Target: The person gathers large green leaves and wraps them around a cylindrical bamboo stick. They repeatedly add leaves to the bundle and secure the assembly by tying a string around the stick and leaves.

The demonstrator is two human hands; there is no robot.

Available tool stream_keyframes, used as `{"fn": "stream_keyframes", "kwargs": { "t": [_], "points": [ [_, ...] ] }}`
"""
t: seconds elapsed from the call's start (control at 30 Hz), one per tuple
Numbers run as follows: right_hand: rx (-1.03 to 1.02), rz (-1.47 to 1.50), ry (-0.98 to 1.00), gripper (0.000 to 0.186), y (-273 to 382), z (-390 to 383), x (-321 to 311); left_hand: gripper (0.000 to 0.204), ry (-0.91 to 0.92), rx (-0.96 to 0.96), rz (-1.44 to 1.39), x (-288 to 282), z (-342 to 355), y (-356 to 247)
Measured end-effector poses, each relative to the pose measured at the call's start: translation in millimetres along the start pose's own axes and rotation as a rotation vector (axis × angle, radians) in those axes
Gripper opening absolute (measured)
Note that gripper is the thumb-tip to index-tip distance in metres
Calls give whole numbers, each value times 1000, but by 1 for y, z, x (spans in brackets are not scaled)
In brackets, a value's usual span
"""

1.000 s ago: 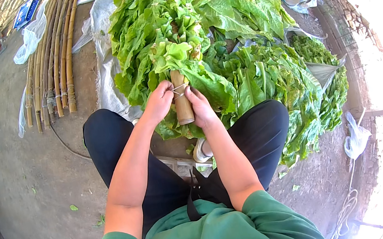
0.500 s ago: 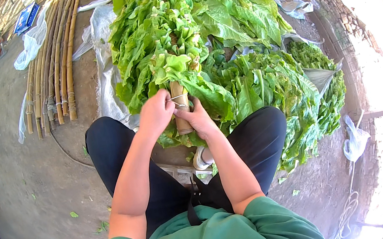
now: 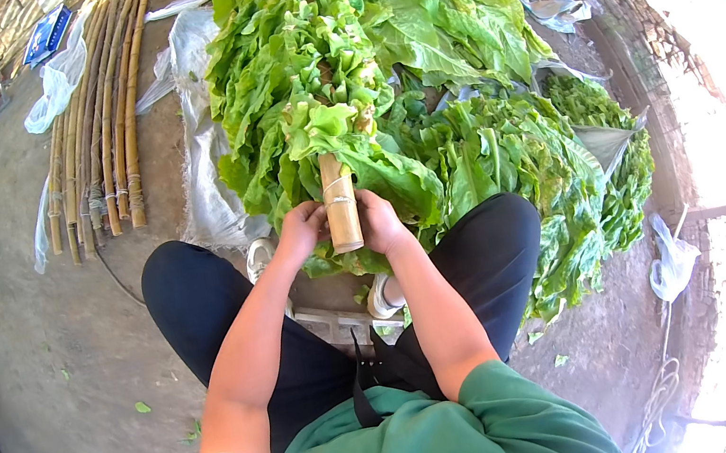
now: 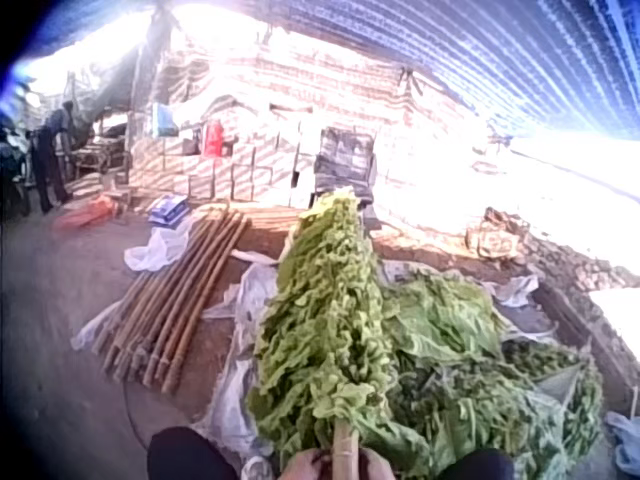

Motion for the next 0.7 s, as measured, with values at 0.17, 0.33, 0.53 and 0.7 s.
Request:
{"fn": "stream_keyframes", "kwargs": {
  "t": [0.17, 0.33, 0.53, 0.7],
  "points": [
    [214, -149, 223, 41, 15, 3, -3, 23, -67, 15, 14, 11, 29, 30],
    [177, -454, 220, 39, 27, 2, -13, 25, -76, -2, 16, 25, 16, 23],
    [-56, -759, 358, 43, 28, -4, -7, 12, -235, 48, 270, 24, 13, 10],
    [-422, -1105, 228, 27, 19, 3, -9, 14, -10, -48, -713, 16, 22, 17]
  ]
}}
Point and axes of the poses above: each hand's wrist, its own z-axis towards the middle knuckle, its own x-axis out of the palm, y = z × x, the point moved 2 cm from there along z, towards the middle knuckle, and after that the axes turned 10 degrees about -x, right-handed, at the moved point
